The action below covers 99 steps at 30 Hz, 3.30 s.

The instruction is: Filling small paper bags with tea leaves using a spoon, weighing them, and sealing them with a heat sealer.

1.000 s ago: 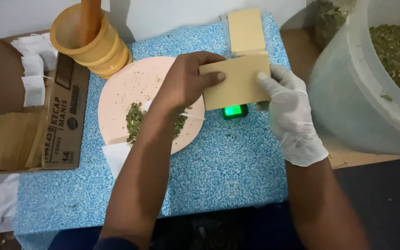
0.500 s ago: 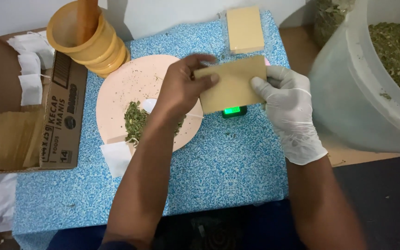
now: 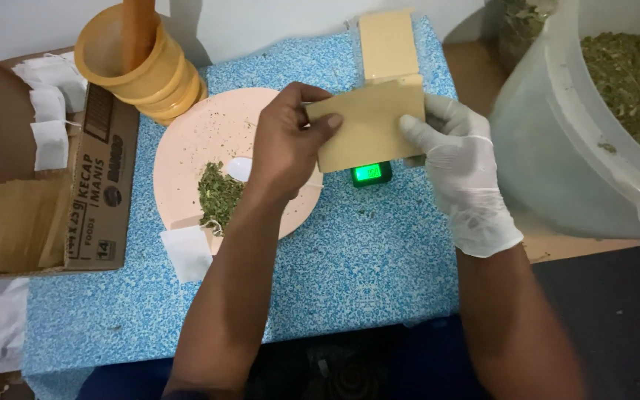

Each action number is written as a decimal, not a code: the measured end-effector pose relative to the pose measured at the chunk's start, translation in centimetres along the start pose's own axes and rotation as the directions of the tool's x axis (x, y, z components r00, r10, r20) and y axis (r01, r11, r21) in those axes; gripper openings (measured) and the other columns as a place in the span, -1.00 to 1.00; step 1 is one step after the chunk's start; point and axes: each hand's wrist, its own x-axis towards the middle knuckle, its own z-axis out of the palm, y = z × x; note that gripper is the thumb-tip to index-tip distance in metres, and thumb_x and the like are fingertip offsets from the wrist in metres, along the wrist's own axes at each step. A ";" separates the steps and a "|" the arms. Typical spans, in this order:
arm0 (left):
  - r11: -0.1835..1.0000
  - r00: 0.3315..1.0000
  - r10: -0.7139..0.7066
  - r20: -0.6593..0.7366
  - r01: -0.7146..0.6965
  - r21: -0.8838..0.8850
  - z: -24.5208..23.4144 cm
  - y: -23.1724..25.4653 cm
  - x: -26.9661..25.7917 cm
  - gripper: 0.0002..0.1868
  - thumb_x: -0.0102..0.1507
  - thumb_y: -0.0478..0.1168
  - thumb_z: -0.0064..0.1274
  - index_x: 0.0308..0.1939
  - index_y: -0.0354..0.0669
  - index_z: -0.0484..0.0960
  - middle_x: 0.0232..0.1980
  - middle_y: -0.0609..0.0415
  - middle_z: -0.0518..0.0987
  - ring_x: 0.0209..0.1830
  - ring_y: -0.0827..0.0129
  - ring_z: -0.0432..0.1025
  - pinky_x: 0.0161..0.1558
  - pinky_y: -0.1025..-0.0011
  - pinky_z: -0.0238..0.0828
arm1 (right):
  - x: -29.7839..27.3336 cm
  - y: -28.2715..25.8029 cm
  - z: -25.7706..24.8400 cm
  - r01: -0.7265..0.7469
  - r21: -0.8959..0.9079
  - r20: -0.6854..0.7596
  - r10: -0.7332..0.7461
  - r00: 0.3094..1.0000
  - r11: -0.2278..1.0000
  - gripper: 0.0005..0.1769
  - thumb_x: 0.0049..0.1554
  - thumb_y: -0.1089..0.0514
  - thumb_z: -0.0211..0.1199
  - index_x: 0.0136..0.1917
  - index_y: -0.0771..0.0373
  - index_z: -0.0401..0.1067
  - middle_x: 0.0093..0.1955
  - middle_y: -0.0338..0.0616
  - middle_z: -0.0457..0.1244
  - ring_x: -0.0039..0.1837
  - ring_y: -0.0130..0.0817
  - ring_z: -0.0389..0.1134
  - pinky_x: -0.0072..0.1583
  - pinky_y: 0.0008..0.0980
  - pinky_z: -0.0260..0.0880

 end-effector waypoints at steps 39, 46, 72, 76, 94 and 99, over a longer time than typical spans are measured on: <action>0.955 0.981 -0.195 0.004 0.189 0.228 -0.8 4.8 -7.4 -0.44 0.26 0.06 -0.03 0.32 0.02 0.37 0.34 0.05 0.42 0.32 0.21 0.41 0.11 0.17 0.56 | 14.4 5.9 0.3 -0.052 -0.163 -0.204 0.017 0.979 0.985 -0.55 0.08 0.29 0.31 0.27 0.22 0.49 -0.24 -0.28 0.31 -0.36 -0.54 0.33 -0.41 -0.51 0.41; 0.982 0.983 -0.178 -0.040 0.180 0.057 -5.3 7.0 -10.5 -0.57 0.23 -0.29 0.10 0.20 -0.02 0.48 0.17 0.08 0.57 0.18 0.32 0.51 0.00 0.35 0.63 | 16.5 3.4 1.4 -0.086 -0.768 -0.147 -0.044 0.988 0.634 -0.49 0.07 0.19 0.22 0.32 0.05 0.45 0.04 -0.10 0.38 0.03 -0.17 0.40 0.03 -0.17 0.44; 0.972 0.862 0.198 -0.467 -0.111 0.208 -17.7 2.8 -16.2 -0.68 0.38 -0.31 0.02 0.20 -0.29 0.40 0.08 -0.14 0.56 -0.01 0.13 0.55 0.09 0.17 0.65 | 16.4 7.8 -0.5 0.584 -0.789 0.614 -0.282 0.737 -0.189 -0.75 0.20 -0.02 0.32 0.16 -0.22 0.58 0.21 -0.50 0.41 0.15 -0.23 0.35 -0.03 -0.21 0.41; 0.968 0.873 0.202 -0.444 -0.109 0.226 -17.5 2.9 -16.0 -0.71 0.38 -0.33 0.02 0.17 -0.29 0.42 0.07 -0.10 0.56 -0.03 0.17 0.54 0.11 0.21 0.65 | 16.3 7.2 -0.1 0.568 -0.756 0.648 -0.255 0.717 -0.326 -0.84 0.29 -0.11 0.22 0.10 -0.26 0.57 0.06 -0.51 0.44 0.06 -0.27 0.42 -0.11 -0.29 0.39; 0.961 0.858 0.235 -0.456 -0.137 0.239 -18.1 2.1 -15.7 -0.74 0.38 -0.35 0.03 0.14 -0.30 0.46 0.05 -0.10 0.57 -0.01 0.19 0.54 0.03 0.27 0.60 | 11.4 3.0 2.3 0.613 -0.781 0.297 -0.793 0.532 0.119 -0.86 0.21 0.36 0.28 0.01 0.23 0.60 -0.04 -0.12 0.43 -0.05 -0.10 0.40 -0.11 -0.18 0.37; 0.942 0.775 0.312 -0.549 -0.179 0.283 -18.8 1.2 -14.4 -0.74 0.37 -0.34 0.09 0.12 -0.25 0.47 0.01 -0.11 0.58 0.01 0.31 0.53 0.18 0.36 0.52 | 1.9 -2.2 8.8 0.724 -0.535 0.049 -0.839 0.542 0.436 -0.83 0.27 0.38 0.16 0.10 0.43 0.51 0.00 0.04 0.39 0.01 -0.12 0.40 0.06 -0.18 0.40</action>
